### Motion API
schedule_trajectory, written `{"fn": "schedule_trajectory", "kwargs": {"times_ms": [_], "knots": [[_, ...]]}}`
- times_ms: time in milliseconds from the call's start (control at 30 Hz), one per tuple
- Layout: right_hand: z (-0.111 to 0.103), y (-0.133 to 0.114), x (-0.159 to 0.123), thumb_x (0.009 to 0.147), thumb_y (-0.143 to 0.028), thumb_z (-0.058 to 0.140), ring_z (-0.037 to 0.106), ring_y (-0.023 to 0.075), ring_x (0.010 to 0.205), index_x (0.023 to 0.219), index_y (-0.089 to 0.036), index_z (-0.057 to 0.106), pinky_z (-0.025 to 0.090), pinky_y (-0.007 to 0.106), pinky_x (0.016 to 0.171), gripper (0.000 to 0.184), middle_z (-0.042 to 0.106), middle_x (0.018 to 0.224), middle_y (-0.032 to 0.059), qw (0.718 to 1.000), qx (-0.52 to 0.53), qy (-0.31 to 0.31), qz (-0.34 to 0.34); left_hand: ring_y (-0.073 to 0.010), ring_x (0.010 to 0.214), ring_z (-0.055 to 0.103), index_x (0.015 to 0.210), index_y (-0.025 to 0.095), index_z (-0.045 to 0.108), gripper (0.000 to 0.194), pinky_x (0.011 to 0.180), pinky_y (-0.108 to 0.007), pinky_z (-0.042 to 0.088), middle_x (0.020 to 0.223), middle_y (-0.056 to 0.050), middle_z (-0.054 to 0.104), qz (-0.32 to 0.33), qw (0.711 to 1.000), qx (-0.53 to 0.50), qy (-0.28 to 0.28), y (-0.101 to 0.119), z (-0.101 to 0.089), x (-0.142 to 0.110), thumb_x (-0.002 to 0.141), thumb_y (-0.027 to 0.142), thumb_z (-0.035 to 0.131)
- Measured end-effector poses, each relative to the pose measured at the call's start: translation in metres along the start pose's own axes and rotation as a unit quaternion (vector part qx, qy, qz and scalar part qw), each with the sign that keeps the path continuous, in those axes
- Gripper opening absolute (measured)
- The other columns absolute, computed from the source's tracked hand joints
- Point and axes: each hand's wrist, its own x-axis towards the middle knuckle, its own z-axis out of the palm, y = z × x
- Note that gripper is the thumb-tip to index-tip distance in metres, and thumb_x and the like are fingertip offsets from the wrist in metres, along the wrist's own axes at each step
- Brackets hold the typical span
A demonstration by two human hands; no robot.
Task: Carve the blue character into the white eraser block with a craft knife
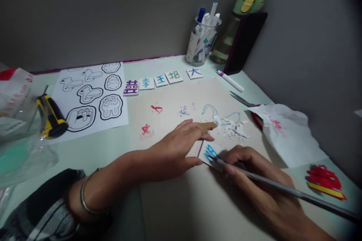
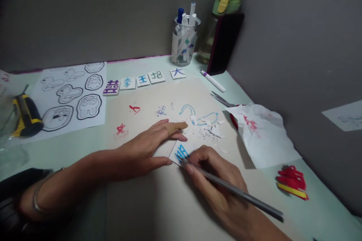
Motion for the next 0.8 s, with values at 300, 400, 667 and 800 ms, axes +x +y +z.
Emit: {"fn": "schedule_trajectory", "kwargs": {"times_ms": [300, 400, 667, 800], "knots": [[0.0060, -0.0006, 0.0029, 0.098, -0.020, 0.056, 0.069, 0.0131, 0.070, 0.087, -0.026, 0.059, 0.050, 0.019, 0.053, 0.012, 0.071, 0.080, -0.0009, 0.999, 0.031, -0.011, -0.005, -0.0252, 0.148, 0.036, 0.153, 0.023, 0.037, 0.075, 0.126, -0.044, 0.022, 0.151, -0.010, 0.054, -0.012, 1.000, -0.002, -0.024, -0.0013, -0.0056, -0.0001, 0.088, 0.009, 0.071], [0.0064, -0.0001, 0.0031, 0.098, -0.019, 0.056, 0.069, 0.0130, 0.071, 0.087, -0.025, 0.058, 0.050, 0.019, 0.054, 0.013, 0.072, 0.082, -0.0004, 1.000, 0.028, -0.011, -0.010, -0.0244, 0.148, 0.036, 0.151, 0.020, 0.040, 0.073, 0.126, -0.043, 0.021, 0.151, -0.010, 0.054, -0.012, 1.000, -0.003, -0.024, -0.0015, -0.0048, 0.0005, 0.087, 0.008, 0.073], [0.0072, -0.0010, 0.0006, 0.099, -0.021, 0.056, 0.070, 0.0134, 0.071, 0.086, -0.025, 0.057, 0.051, 0.020, 0.054, 0.013, 0.072, 0.082, 0.0002, 1.000, 0.008, -0.013, -0.015, -0.0236, 0.146, 0.038, 0.149, 0.021, 0.041, 0.070, 0.125, -0.042, 0.024, 0.150, -0.007, 0.056, -0.015, 1.000, -0.008, -0.020, -0.0029, -0.0044, 0.0016, 0.087, 0.009, 0.072], [0.0083, -0.0018, 0.0008, 0.100, -0.023, 0.055, 0.070, 0.0128, 0.072, 0.088, -0.025, 0.057, 0.051, 0.020, 0.056, 0.012, 0.072, 0.083, -0.0005, 1.000, -0.004, -0.017, -0.021, -0.0234, 0.146, 0.039, 0.147, 0.021, 0.043, 0.069, 0.124, -0.041, 0.025, 0.151, -0.007, 0.054, -0.019, 1.000, -0.008, -0.019, -0.0026, -0.0037, 0.0017, 0.086, 0.008, 0.072]]}}
